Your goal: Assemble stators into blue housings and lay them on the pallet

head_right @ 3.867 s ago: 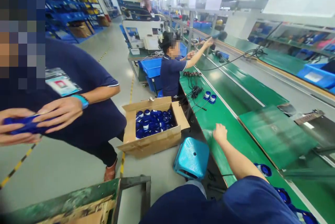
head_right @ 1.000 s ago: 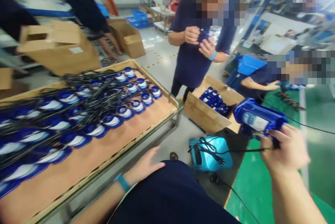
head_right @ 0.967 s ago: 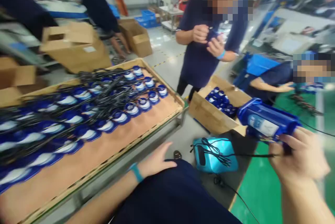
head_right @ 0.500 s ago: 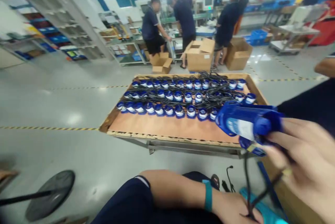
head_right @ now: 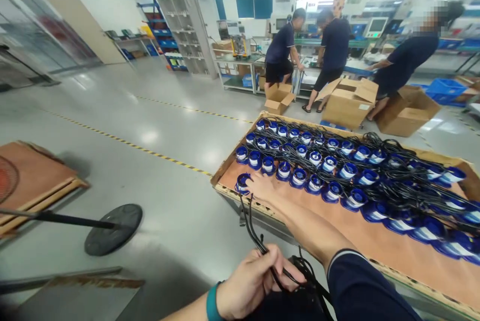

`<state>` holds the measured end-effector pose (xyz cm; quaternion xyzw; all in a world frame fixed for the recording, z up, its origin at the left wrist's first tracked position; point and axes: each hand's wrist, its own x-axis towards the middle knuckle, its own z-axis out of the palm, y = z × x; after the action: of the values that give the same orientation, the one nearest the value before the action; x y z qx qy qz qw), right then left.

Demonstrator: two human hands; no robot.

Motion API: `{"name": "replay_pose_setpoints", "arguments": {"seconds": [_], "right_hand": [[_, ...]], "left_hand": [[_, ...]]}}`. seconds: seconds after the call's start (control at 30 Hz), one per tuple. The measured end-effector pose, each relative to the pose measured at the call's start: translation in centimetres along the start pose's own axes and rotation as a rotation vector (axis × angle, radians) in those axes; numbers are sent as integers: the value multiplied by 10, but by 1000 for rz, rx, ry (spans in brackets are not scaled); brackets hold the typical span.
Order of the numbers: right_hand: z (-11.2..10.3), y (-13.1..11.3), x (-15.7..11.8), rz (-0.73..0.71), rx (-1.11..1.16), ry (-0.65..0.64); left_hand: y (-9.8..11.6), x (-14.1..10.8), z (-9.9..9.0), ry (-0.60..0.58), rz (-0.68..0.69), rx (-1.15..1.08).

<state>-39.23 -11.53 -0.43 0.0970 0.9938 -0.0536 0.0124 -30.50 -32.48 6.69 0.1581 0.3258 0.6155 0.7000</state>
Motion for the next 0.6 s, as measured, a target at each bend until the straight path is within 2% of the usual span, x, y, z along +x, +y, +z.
{"name": "replay_pose_setpoints", "arguments": {"seconds": [0.13, 0.23, 0.33, 0.47, 0.53, 0.6], "right_hand": [[18, -6, 57, -69, 21, -24], [27, 0, 76, -93, 61, -17], [31, 12, 84, -122, 122, 0], [32, 44, 72, -109, 254, 77], [30, 63, 48, -19, 505, 168], [26, 76, 13, 85, 929, 199]], "left_hand": [[45, 5, -29, 115, 4, -168], [75, 16, -38, 170, 19, -214], [100, 31, -39, 200, 5, -223], [131, 49, -41, 202, -26, -201], [149, 55, -49, 206, -27, -206], [170, 61, -59, 207, -31, -235]]}}
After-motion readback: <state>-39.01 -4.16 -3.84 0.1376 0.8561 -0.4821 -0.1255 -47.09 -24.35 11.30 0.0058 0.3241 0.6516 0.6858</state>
